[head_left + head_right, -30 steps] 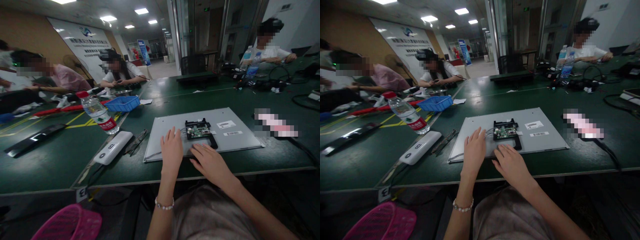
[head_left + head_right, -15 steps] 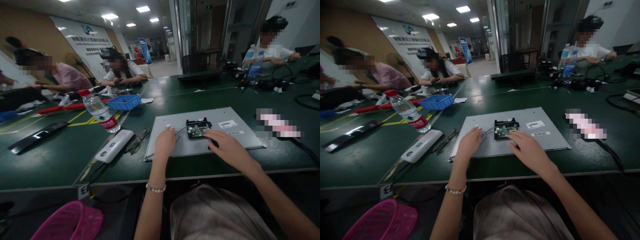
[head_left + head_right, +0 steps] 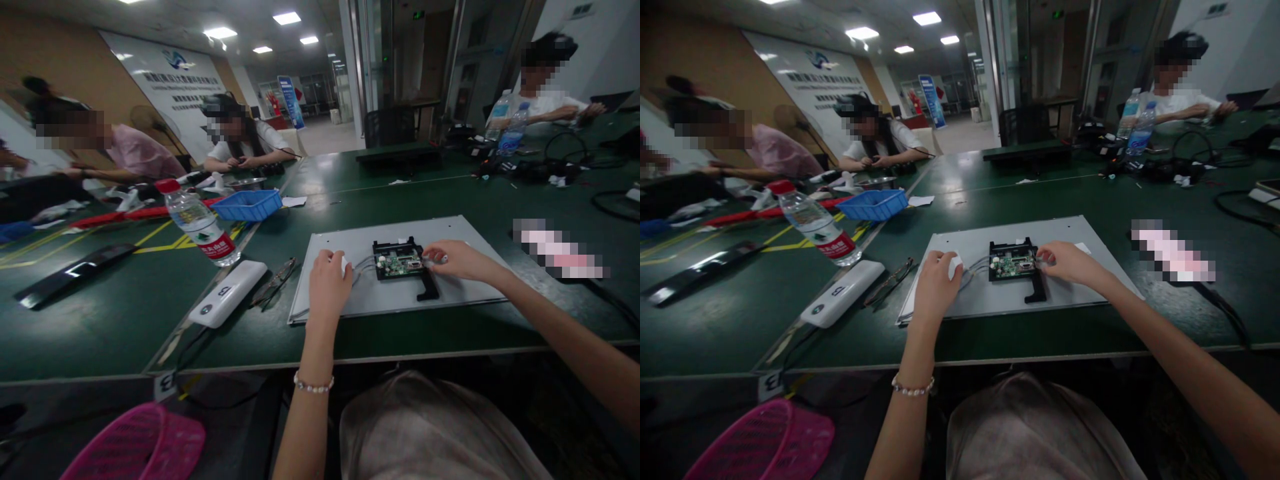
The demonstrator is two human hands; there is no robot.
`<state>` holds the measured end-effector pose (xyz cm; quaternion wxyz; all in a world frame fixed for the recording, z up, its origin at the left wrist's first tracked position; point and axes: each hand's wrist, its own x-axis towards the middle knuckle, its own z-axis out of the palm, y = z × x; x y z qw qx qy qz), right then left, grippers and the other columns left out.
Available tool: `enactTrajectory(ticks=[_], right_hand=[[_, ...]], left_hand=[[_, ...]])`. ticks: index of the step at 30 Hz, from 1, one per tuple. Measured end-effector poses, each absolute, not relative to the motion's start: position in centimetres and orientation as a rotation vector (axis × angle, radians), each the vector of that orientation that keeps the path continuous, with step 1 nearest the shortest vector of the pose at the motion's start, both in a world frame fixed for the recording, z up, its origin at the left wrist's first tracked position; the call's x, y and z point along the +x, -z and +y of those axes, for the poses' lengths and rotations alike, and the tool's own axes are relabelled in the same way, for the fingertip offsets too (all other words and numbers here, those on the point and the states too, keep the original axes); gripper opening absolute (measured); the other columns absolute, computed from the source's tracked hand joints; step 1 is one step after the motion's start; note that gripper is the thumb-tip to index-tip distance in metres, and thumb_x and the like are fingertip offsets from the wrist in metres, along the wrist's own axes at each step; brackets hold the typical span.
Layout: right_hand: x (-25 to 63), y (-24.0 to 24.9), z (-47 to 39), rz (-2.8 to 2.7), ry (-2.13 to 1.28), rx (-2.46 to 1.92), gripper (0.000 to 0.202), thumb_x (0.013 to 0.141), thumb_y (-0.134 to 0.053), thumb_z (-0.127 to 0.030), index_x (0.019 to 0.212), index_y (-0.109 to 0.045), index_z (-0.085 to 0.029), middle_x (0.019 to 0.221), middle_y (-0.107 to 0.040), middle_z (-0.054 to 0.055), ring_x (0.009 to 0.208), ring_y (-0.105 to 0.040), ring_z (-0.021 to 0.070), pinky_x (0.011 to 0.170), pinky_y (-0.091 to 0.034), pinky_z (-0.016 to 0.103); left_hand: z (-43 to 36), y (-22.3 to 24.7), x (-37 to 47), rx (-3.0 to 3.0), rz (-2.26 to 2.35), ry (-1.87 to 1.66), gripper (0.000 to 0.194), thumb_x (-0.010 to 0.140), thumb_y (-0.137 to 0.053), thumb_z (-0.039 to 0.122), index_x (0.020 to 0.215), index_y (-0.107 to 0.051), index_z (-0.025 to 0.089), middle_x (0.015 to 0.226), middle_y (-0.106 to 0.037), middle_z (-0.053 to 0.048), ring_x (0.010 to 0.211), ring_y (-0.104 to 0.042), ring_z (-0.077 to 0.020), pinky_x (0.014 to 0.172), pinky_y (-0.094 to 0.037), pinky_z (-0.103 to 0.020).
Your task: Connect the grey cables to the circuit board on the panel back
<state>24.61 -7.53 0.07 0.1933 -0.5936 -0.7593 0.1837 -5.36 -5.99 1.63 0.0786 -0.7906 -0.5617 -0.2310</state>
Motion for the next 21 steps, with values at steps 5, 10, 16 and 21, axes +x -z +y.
enactTrajectory(ticks=[5,10,16,21], right_hand=[[26.0,0.1,-7.1,-2.098,-0.619,-1.728,0.02,0.073,-0.057,-0.024,0.089,-0.069,-0.019,0.077,-0.07,0.003,0.074,-0.065,0.0188,0.068,-0.048,0.027],[27.1,0.0,-7.3,-2.017,-0.619,-1.732,0.018,0.074,-0.059,-0.03,0.084,-0.069,-0.018,0.081,-0.071,0.004,0.077,-0.066,0.0203,0.07,-0.049,0.028],[26.4,0.3,-7.9,-2.062,-0.625,-1.637,0.035,0.073,-0.064,-0.035,0.105,-0.069,-0.022,0.103,-0.07,0.006,0.086,-0.066,0.0211,0.078,-0.051,0.032],[25.6,0.5,-8.0,-2.08,-0.669,-1.609,0.026,0.078,-0.058,-0.034,0.097,-0.071,-0.021,0.085,-0.072,0.003,0.078,-0.066,0.0196,0.073,-0.052,0.031]], left_hand=[[-6.1,-1.2,-5.4,-2.42,-1.654,0.653,0.024,0.088,-0.052,0.027,0.109,-0.059,0.018,0.103,-0.054,-0.009,0.098,-0.054,-0.024,0.089,-0.045,-0.036],[-6.3,-1.1,-5.3,-2.414,-1.659,0.615,0.024,0.089,-0.05,0.027,0.11,-0.059,0.018,0.105,-0.055,-0.01,0.099,-0.053,-0.025,0.088,-0.045,-0.037],[-6.5,-1.2,-5.2,-2.533,-1.535,0.533,0.031,0.091,-0.047,0.026,0.12,-0.054,0.017,0.131,-0.05,-0.011,0.121,-0.045,-0.0258,0.103,-0.037,-0.039],[-6.8,-1.0,-5.0,-2.744,-1.422,0.356,0.052,0.096,-0.04,0.033,0.143,-0.028,0.014,0.14,-0.045,-0.013,0.131,-0.04,-0.0237,0.107,-0.031,-0.039]])
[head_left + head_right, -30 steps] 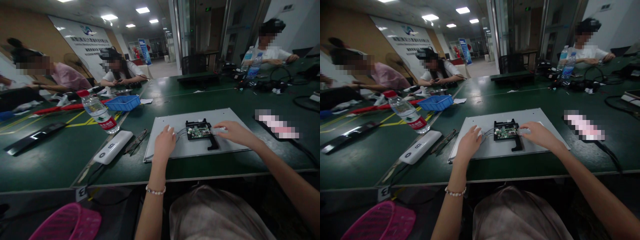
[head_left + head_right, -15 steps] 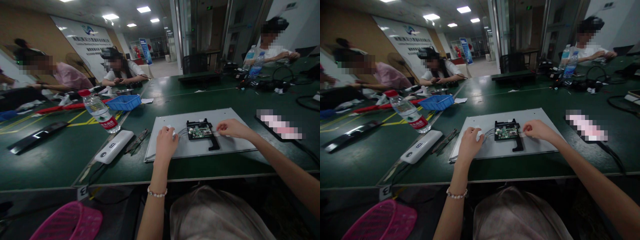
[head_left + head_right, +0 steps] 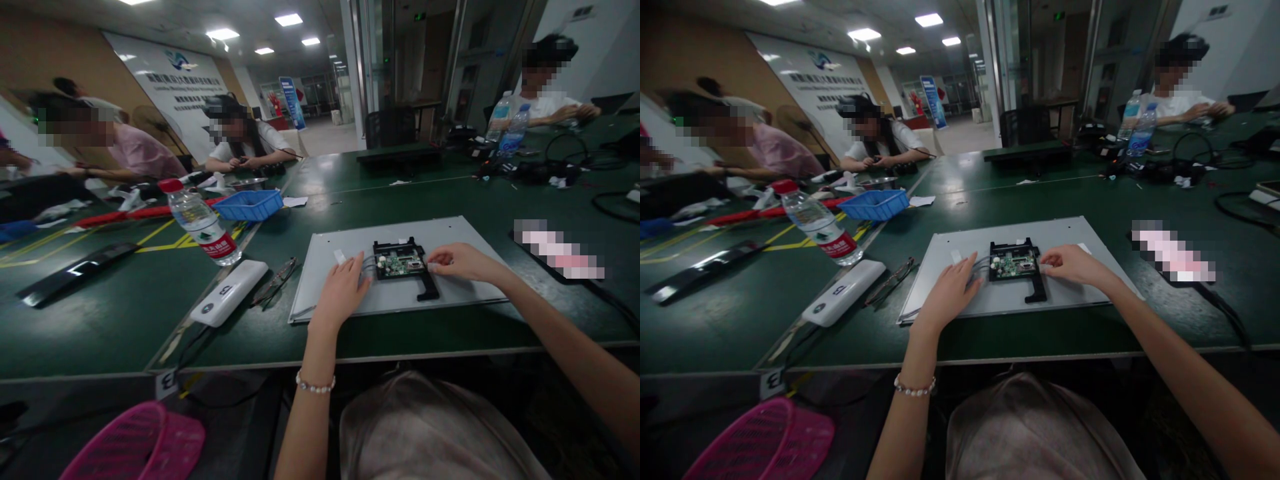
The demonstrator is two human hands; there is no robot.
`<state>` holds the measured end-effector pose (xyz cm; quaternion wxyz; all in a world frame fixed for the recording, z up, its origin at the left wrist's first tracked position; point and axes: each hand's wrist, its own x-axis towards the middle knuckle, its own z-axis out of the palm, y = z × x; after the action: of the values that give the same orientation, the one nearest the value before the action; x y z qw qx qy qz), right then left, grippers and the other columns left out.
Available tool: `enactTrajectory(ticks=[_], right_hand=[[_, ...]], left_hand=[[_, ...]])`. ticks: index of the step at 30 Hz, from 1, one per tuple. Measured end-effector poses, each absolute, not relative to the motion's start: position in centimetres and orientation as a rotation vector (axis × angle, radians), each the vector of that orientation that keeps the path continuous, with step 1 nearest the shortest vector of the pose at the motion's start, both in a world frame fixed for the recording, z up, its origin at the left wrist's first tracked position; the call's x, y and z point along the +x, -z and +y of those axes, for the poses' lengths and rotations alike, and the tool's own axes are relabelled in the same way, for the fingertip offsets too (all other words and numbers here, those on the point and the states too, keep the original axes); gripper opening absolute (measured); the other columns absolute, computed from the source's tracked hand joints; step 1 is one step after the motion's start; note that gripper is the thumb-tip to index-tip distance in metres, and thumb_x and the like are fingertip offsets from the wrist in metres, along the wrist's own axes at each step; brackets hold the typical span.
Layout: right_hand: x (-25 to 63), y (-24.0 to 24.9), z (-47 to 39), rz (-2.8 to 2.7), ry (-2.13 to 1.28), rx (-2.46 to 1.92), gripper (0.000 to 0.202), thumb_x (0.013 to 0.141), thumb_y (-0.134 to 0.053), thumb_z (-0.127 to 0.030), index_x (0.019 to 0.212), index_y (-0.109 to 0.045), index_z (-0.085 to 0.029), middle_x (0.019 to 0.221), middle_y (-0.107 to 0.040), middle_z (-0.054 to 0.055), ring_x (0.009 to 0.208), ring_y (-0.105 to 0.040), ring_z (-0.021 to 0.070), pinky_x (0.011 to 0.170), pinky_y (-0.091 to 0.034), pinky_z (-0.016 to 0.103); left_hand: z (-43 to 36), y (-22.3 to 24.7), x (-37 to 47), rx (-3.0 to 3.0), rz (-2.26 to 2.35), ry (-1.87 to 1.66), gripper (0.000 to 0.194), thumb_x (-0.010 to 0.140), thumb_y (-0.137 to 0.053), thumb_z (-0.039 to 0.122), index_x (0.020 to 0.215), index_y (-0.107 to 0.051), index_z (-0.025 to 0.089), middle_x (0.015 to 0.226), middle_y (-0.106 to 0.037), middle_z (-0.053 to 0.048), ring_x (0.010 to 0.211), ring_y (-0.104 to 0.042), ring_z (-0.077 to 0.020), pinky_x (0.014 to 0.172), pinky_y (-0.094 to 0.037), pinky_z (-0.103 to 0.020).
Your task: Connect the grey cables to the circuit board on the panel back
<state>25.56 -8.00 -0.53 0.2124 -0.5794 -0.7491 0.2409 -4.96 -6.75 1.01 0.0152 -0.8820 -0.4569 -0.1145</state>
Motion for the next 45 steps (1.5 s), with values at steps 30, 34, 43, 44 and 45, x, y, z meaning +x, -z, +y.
enactTrajectory(ticks=[30,34,43,44,45], right_hand=[[21.6,-1.5,0.0,-2.454,-0.057,-1.639,0.024,0.087,-0.053,-0.033,0.097,-0.071,-0.02,0.1,-0.071,0.009,0.093,-0.064,0.0247,0.078,-0.048,0.032],[21.0,-1.8,0.1,-2.487,0.012,-1.658,0.024,0.088,-0.049,-0.028,0.09,-0.071,-0.02,0.093,-0.072,0.008,0.085,-0.065,0.023,0.072,-0.048,0.031],[24.5,-2.2,-0.4,-2.335,0.201,-1.705,0.029,0.09,-0.046,-0.03,0.098,-0.071,-0.018,0.101,-0.069,0.012,0.092,-0.063,0.027,0.078,-0.048,0.037],[25.1,-1.9,-0.5,-2.341,0.186,-1.733,0.028,0.089,-0.047,-0.029,0.096,-0.072,-0.018,0.101,-0.069,0.013,0.094,-0.063,0.028,0.08,-0.048,0.038],[25.7,-1.6,-0.6,-2.348,0.157,-1.759,0.027,0.088,-0.049,-0.029,0.096,-0.072,-0.018,0.102,-0.069,0.013,0.096,-0.063,0.0287,0.082,-0.048,0.039]], left_hand=[[-6.4,-0.5,-5.1,-2.751,-1.416,0.249,0.042,0.094,-0.034,0.014,0.135,-0.04,0.019,0.137,-0.05,-0.009,0.126,-0.047,-0.0188,0.102,-0.036,-0.033],[-6.4,-0.3,-5.2,-2.752,-1.387,0.272,0.041,0.094,-0.033,0.014,0.135,-0.041,0.017,0.137,-0.05,-0.01,0.125,-0.047,-0.0192,0.102,-0.036,-0.033],[-6.4,-0.2,-5.1,-2.746,-1.38,0.237,0.043,0.094,-0.032,0.012,0.135,-0.04,0.017,0.137,-0.05,-0.011,0.127,-0.046,-0.0188,0.102,-0.035,-0.033],[-6.4,-0.2,-5.1,-2.745,-1.385,0.239,0.043,0.094,-0.033,0.012,0.135,-0.04,0.018,0.137,-0.05,-0.011,0.126,-0.046,-0.0188,0.102,-0.035,-0.033],[-6.4,-0.2,-5.1,-2.742,-1.388,0.245,0.042,0.094,-0.033,0.013,0.135,-0.04,0.018,0.137,-0.05,-0.011,0.126,-0.046,-0.0188,0.102,-0.035,-0.034]])
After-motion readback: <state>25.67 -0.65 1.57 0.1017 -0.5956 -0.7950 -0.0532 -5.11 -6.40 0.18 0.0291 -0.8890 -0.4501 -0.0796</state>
